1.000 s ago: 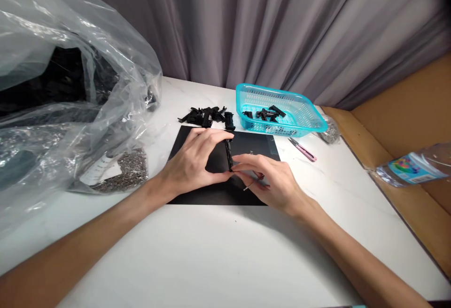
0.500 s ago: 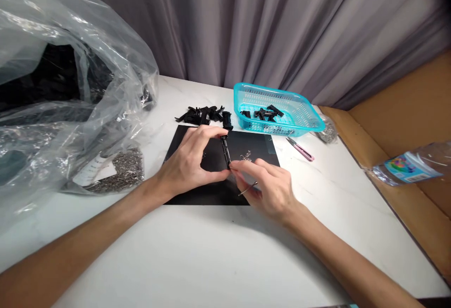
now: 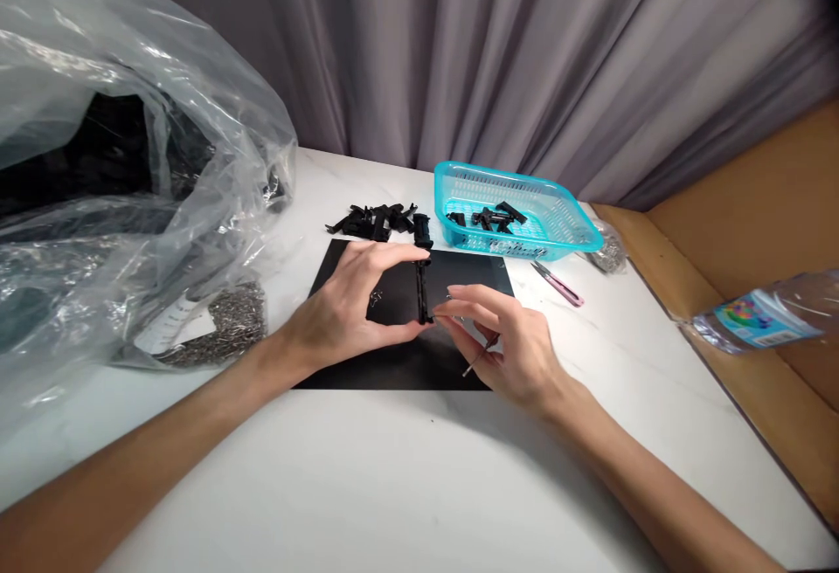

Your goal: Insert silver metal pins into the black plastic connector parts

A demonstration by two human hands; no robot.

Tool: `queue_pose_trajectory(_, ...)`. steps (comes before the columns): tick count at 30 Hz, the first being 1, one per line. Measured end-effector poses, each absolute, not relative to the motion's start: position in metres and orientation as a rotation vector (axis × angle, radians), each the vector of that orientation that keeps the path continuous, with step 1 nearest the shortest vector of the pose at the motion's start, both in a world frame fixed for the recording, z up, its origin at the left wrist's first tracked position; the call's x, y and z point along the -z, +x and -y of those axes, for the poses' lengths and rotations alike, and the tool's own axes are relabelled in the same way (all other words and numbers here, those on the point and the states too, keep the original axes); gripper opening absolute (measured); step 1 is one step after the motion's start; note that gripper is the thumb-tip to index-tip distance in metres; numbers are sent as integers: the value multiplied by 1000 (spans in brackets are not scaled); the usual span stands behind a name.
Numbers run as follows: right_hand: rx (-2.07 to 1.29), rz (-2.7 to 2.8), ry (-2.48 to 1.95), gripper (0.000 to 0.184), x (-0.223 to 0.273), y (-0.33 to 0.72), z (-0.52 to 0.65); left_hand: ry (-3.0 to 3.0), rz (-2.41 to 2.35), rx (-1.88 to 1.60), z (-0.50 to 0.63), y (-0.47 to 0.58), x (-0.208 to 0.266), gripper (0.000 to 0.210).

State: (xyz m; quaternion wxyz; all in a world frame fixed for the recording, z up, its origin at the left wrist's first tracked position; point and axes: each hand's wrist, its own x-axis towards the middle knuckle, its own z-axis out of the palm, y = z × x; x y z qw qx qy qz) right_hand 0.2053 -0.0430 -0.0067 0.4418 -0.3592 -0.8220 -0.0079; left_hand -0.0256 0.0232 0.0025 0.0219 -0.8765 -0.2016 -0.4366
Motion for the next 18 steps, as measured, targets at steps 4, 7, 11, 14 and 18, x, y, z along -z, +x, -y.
queue_pose_trajectory(4,-18,2057,-855,46,9,204,44,-2741,580,1317,-23,-27,-6,72)
queue_pose_trajectory(7,-43,2063,-860,45,9,203,45,-2740,539,1285,-23,-27,-8,71)
queue_pose_trajectory(11,-64,2085,-867,43,8,202,46,-2724,527,1302,-23,-25,-7,69)
queue_pose_trajectory(14,-71,2093,-862,42,7,201,47,-2726,557,1330,-23,-23,-6,69)
queue_pose_trajectory(18,-72,2070,-867,42,10,200,47,-2739,556,1306,-22,-23,-6,69)
